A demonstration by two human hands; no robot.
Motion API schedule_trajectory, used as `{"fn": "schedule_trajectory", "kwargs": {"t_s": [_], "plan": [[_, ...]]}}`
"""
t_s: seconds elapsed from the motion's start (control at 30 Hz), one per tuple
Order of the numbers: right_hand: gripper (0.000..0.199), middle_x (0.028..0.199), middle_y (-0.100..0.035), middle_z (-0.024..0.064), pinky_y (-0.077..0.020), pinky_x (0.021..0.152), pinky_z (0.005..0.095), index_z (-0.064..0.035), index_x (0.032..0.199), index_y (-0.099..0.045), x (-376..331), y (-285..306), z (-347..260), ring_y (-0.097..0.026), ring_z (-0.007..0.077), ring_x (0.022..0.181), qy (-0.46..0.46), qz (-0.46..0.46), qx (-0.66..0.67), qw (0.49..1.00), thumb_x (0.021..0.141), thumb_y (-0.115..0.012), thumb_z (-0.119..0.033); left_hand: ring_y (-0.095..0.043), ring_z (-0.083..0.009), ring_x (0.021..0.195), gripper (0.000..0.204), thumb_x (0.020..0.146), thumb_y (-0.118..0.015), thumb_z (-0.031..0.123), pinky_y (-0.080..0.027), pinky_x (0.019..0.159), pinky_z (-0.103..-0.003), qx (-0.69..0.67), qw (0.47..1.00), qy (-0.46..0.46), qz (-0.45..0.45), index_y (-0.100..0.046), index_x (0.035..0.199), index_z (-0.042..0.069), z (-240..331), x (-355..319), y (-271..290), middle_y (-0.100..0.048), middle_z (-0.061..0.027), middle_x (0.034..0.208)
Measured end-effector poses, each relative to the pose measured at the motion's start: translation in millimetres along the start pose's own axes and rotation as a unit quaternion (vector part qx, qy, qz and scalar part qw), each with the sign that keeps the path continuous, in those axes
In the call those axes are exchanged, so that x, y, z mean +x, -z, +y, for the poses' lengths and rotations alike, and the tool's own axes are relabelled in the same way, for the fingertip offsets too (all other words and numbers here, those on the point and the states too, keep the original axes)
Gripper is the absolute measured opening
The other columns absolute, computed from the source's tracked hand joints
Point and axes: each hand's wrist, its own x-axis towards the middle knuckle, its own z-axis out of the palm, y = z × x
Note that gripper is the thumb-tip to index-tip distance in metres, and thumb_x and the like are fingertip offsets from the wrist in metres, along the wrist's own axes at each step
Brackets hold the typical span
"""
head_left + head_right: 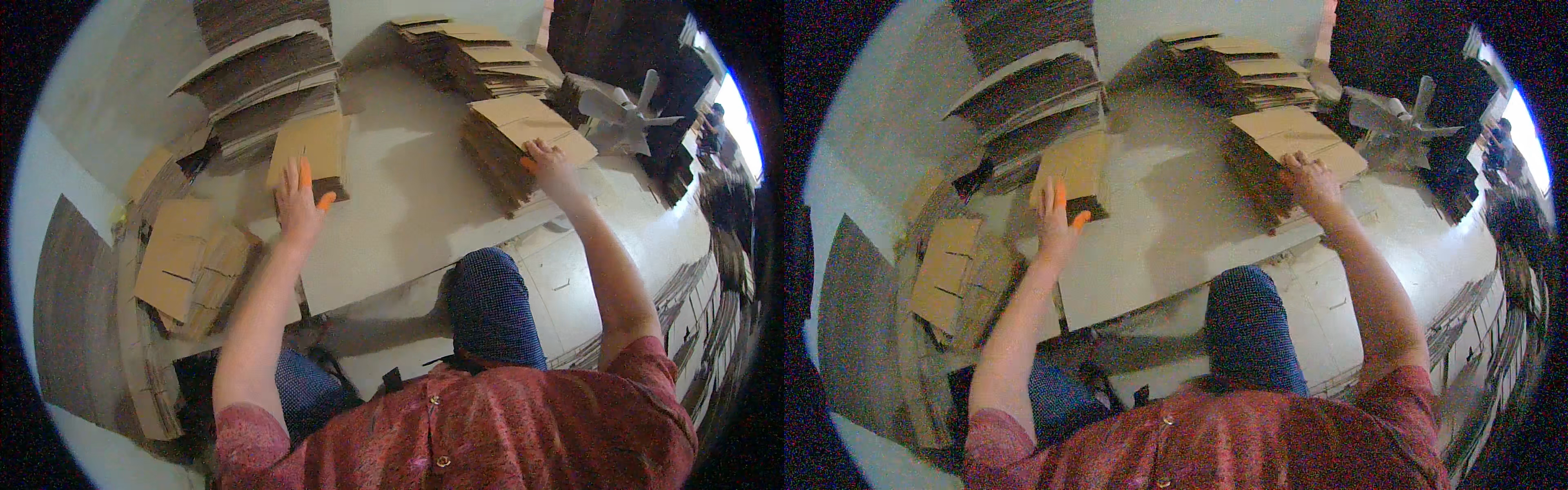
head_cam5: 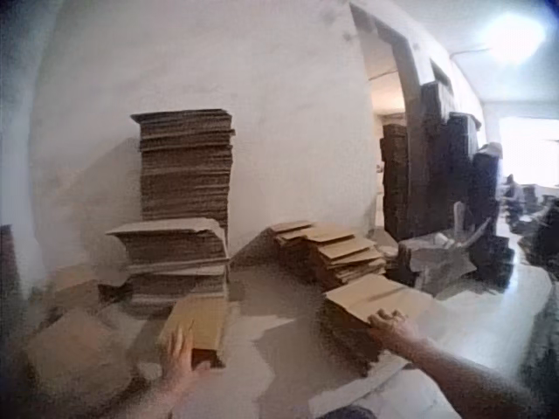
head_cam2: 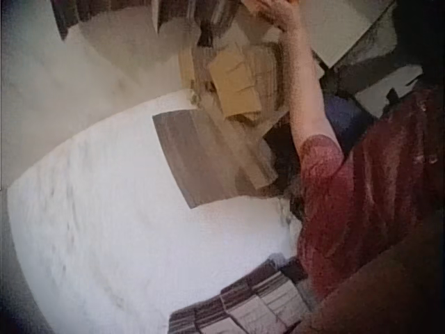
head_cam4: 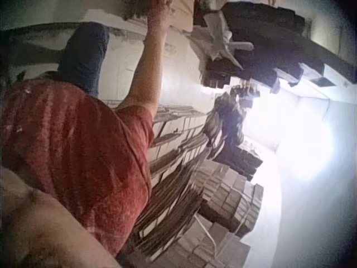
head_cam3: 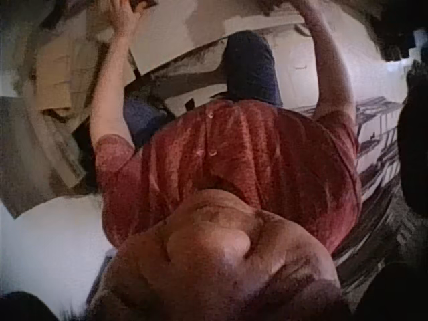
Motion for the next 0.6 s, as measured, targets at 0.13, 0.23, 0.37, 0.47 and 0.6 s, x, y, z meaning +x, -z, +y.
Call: {"fn": "schedule_trajectory", "kwargs": {"t_s": [0.13, 0.23, 0.37, 0.47, 0.6], "plan": [[0.042, 0.125, -0.046, 0.0161, -0.0409, 0.087, 0.0470, -0.0099, 0.119, -0.048, -6, 17, -19, -0.045, 0.0392, 0.111, 0.014, 0.104, -0.048, 0.993, 0.087, -0.049, -0.037, -0.042, -0.0343, 0.116, 0.060, 0.079, -0.063, 0.019, -0.037, 0.094, -0.040, 0.019, 0.989, 0.003, -0.143, -0.036, 0.130, 0.002, -23, 36, -11, -0.042, -0.0191, 0.129], [0.040, 0.124, -0.047, 0.0213, -0.0372, 0.094, 0.0452, -0.0044, 0.115, -0.052, -28, 28, -63, -0.043, 0.0399, 0.114, 0.055, 0.192, 0.053, 0.978, 0.084, -0.057, -0.028, -0.052, -0.0318, 0.104, 0.048, 0.080, -0.061, 0.017, -0.042, 0.085, -0.039, -0.224, 0.949, 0.104, -0.194, -0.046, 0.123, 0.002, -46, 45, -21, -0.053, -0.0187, 0.115], [0.031, 0.117, -0.052, 0.0240, -0.0391, 0.093, 0.0415, -0.0007, 0.104, -0.058, -65, 11, -106, -0.048, 0.0379, 0.110, 0.120, 0.162, 0.304, 0.931, 0.080, -0.063, -0.018, -0.059, -0.0258, 0.091, 0.028, 0.081, -0.059, 0.014, -0.045, 0.076, -0.035, -0.133, 0.974, 0.068, -0.169, -0.061, 0.107, 0.003, -40, 65, -10, -0.062, -0.0177, 0.097], [0.029, 0.105, -0.058, 0.0242, -0.0451, 0.086, 0.0393, 0.0019, 0.100, -0.060, -85, 8, -149, -0.056, 0.0374, 0.098, 0.138, 0.139, 0.388, 0.901, 0.079, -0.064, -0.018, -0.061, -0.0225, 0.083, 0.023, 0.082, -0.060, 0.017, -0.046, 0.073, -0.033, -0.077, 0.988, -0.009, -0.130, -0.065, 0.102, 0.006, -43, 65, -6, -0.065, -0.0148, 0.090], [0.028, 0.103, -0.061, 0.0200, -0.0447, 0.086, 0.0339, 0.0041, 0.100, -0.060, -96, 17, -186, -0.058, 0.0306, 0.099, 0.064, -0.019, 0.531, 0.844, 0.082, -0.063, -0.016, -0.061, -0.0195, 0.084, 0.025, 0.080, -0.061, 0.015, -0.046, 0.073, -0.031, -0.258, 0.954, 0.073, -0.135, -0.064, 0.104, 0.008, -54, 62, 11, -0.066, -0.0113, 0.095]]}}
